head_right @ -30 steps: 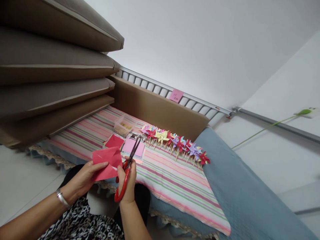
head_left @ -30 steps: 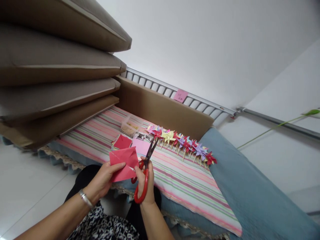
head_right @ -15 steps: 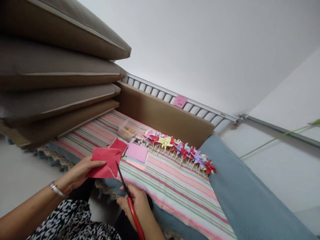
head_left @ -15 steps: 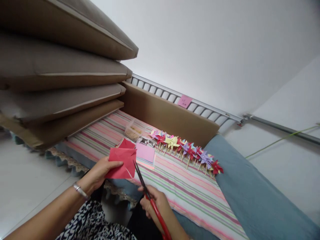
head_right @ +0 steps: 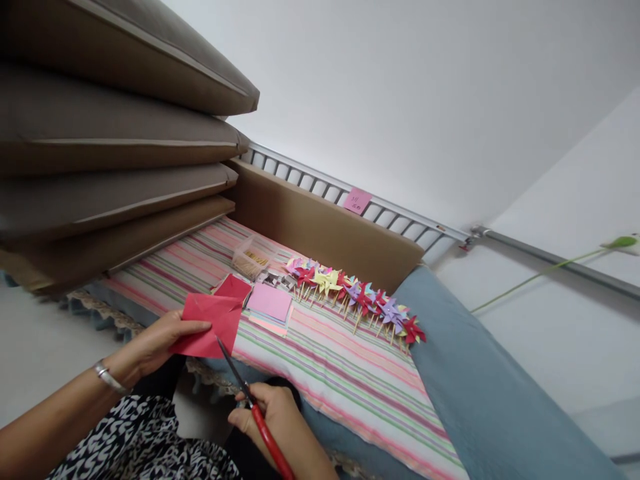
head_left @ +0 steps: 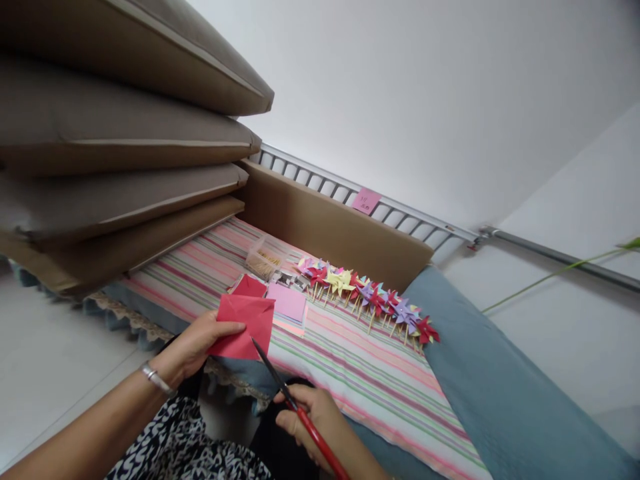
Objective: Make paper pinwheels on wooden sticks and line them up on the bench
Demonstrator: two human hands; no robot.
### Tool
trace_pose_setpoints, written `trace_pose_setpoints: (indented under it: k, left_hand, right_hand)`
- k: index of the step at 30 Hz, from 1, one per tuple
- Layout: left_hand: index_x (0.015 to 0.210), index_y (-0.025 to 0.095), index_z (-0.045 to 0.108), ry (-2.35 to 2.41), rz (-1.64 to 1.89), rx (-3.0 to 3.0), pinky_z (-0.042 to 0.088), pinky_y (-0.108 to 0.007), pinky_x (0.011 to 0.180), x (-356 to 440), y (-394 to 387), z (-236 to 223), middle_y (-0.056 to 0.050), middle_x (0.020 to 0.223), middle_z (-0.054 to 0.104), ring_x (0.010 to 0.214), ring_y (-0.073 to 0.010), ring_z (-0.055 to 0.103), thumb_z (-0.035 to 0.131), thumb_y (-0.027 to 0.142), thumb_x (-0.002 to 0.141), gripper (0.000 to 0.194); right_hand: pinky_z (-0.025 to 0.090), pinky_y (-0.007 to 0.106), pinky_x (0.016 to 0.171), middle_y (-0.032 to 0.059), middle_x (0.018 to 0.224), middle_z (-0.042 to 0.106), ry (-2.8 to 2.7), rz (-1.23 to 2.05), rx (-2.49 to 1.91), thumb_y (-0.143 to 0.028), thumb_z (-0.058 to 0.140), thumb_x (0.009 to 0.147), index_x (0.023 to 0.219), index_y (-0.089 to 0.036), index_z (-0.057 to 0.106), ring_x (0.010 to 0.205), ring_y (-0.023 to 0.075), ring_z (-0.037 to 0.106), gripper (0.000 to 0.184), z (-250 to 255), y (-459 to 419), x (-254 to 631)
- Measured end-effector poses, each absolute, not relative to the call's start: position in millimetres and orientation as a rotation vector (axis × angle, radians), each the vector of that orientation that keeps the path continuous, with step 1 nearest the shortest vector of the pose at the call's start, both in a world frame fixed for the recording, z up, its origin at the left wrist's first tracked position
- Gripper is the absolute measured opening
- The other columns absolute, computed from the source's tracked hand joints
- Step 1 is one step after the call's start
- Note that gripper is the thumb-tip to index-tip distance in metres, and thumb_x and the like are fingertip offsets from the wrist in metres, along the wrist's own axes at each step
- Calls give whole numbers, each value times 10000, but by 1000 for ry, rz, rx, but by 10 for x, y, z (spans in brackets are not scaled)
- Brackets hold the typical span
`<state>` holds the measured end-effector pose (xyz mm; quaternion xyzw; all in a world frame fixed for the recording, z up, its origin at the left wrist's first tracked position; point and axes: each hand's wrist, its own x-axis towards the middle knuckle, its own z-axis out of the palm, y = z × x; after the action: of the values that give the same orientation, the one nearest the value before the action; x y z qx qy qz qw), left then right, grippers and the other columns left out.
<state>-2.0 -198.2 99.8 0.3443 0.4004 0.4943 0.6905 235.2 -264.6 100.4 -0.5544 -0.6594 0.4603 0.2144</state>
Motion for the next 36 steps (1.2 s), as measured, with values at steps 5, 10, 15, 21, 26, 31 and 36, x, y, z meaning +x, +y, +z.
trace_pose_setpoints:
  k: [5,10,15,21,26,31,36]
  left_hand:
    - [879,113,732,871,1100,756,522,-304,693,5,-2001,1026,-115,839,771,725,-250,703,803,244,594,322]
    - [936,98,727,855,1084,754,526,-316,720,32,-2006,1025,-129,862,769,751,-257,704,794,228,604,363]
    - [964,97,725,833,1078,775,528,-322,747,44,-2002,979,-140,943,762,780,-254,706,771,224,640,351]
    - [957,105,730,825,1087,758,535,-327,747,60,-2012,990,-140,950,761,784,-264,709,786,241,626,362]
    - [954,95,722,826,1091,750,537,-335,749,79,-2026,1030,-149,927,762,782,-264,708,784,232,628,358]
    - [955,92,712,811,1101,740,536,-335,746,90,-2029,1029,-149,922,763,771,-253,706,772,221,645,341]
    - [930,96,710,819,1109,733,537,-318,720,102,-2023,1039,-135,900,767,738,-233,704,754,193,665,287]
  right_hand:
    - [253,209,422,-61,474,476,-1840,1272,-1527,-301,695,698,868,-182,720,426,89,373,209,1039,-2639,2366]
    - [257,210,431,-55,500,480,-1852,1283,-1536,-320,689,696,887,-170,711,445,92,381,244,1037,-2646,2380]
    - [260,212,445,-59,510,452,-1819,1313,-1545,-306,671,693,881,-166,702,458,91,369,237,1035,-2646,2372]
    - [250,209,426,-61,496,453,-1783,1328,-1528,-332,661,701,874,-172,694,436,91,372,238,1037,-2650,2371]
    - [232,199,408,-64,484,443,-1778,1329,-1533,-324,665,701,870,-170,684,424,85,361,229,1023,-2649,2375]
    - [229,202,400,-71,464,424,-1803,1315,-1513,-316,647,727,855,-168,671,405,82,359,196,1052,-2650,2369]
    - [231,206,401,-74,459,425,-1810,1310,-1505,-298,639,743,840,-176,662,394,78,353,157,1073,-2661,2368]
